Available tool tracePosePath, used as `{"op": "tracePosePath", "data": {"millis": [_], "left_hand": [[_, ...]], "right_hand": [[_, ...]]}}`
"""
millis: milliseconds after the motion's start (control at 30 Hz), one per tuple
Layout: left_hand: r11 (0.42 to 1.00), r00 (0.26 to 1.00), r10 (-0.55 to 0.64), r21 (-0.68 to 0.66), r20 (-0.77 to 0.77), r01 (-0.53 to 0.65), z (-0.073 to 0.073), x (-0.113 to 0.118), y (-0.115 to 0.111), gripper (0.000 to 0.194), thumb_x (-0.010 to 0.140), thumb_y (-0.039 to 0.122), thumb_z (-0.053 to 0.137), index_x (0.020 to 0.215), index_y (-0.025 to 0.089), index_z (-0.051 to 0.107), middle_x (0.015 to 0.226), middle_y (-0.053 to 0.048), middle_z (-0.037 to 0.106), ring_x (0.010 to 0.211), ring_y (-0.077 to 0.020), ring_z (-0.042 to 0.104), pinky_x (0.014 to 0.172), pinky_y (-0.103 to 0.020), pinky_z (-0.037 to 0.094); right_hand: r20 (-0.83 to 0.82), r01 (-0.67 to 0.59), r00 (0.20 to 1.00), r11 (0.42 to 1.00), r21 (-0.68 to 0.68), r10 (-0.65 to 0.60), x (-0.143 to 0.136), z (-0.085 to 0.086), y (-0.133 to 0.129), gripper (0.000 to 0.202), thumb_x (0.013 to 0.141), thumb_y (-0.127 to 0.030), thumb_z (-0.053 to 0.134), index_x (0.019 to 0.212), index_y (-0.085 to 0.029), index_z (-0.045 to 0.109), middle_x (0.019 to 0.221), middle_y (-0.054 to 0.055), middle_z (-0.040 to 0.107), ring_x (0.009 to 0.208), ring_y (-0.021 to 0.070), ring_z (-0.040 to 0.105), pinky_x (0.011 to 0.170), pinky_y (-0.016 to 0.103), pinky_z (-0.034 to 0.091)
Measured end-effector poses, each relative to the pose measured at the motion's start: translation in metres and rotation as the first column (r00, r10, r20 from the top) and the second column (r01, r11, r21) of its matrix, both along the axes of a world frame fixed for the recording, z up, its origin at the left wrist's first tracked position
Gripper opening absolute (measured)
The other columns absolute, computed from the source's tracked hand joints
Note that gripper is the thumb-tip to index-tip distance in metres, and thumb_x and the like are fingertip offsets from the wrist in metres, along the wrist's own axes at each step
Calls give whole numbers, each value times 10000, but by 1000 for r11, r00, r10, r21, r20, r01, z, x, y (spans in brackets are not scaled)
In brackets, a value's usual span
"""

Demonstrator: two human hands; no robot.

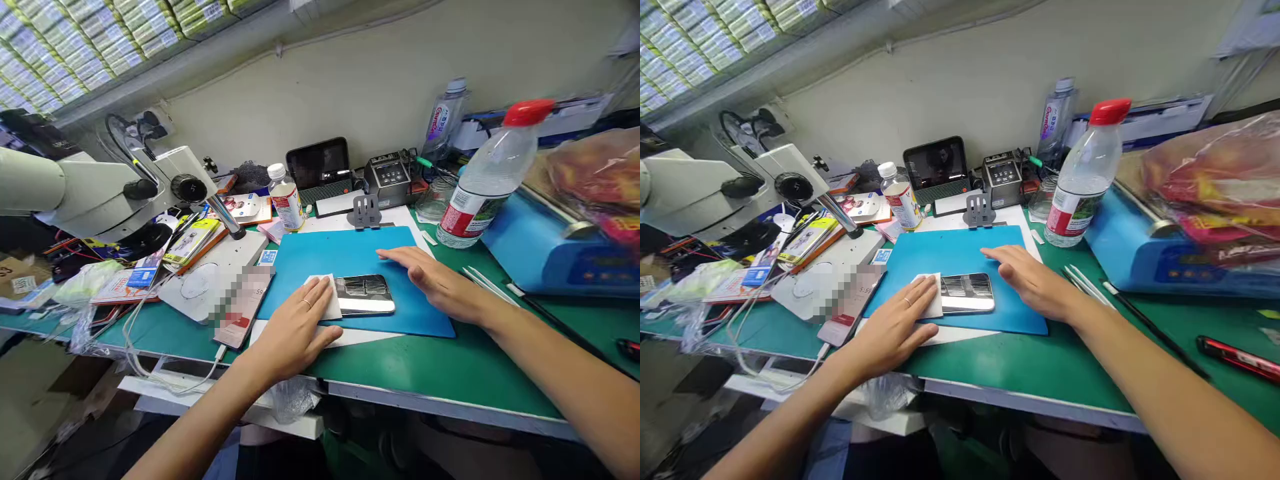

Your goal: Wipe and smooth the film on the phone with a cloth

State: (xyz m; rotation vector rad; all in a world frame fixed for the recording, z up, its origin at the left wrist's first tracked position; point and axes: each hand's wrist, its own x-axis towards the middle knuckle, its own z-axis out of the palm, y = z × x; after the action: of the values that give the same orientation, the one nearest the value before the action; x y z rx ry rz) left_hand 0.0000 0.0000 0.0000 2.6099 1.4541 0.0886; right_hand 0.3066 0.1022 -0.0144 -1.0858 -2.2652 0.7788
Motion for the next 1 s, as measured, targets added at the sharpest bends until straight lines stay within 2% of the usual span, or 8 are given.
{"op": "tracePosePath", "data": {"millis": [133,367,667,867,1000], "left_hand": [[1000,1000,-12,-17,22,13,-4,10,3,785,1081,590,368,1641,53,250,1724,-150,166,1608,-313,141,1306,-519,237],[999,999,45,3,18,-45,-4,-8,-19,778,1081,598,353,1651,84,223,1718,-163,182,1604,-305,151,1300,-525,253],[997,992,59,-45,108,-54,4,27,3,857,1036,638,441,1611,18,302,1703,-190,201,1600,-318,154,1308,-499,222],[998,994,57,-41,95,-53,-2,13,-23,865,1048,648,385,1623,13,266,1701,-207,172,1599,-336,139,1287,-549,266],[997,993,80,-9,83,-80,-5,12,-9,830,1054,614,392,1611,8,286,1700,-217,190,1598,-342,141,1294,-542,247]], "right_hand": [[-4,4,1000,1000,13,-4,3,0,-1,1002,848,-909,137,1491,-290,592,1478,140,623,1395,424,528,1202,664,349],[27,-28,999,999,36,27,1,1,-4,946,891,-868,154,1532,-293,545,1484,134,618,1400,405,521,1196,644,367],[44,-30,999,998,62,28,-1,-5,-1,901,904,-856,165,1501,-321,578,1465,122,634,1379,403,546,1187,645,385],[69,-39,997,997,60,35,0,-7,0,915,907,-850,143,1522,-312,556,1489,120,616,1390,411,530,1189,646,383],[79,-36,996,998,47,32,-1,-6,0,887,919,-837,138,1524,-335,548,1494,112,608,1399,402,520,1190,650,379]]}}
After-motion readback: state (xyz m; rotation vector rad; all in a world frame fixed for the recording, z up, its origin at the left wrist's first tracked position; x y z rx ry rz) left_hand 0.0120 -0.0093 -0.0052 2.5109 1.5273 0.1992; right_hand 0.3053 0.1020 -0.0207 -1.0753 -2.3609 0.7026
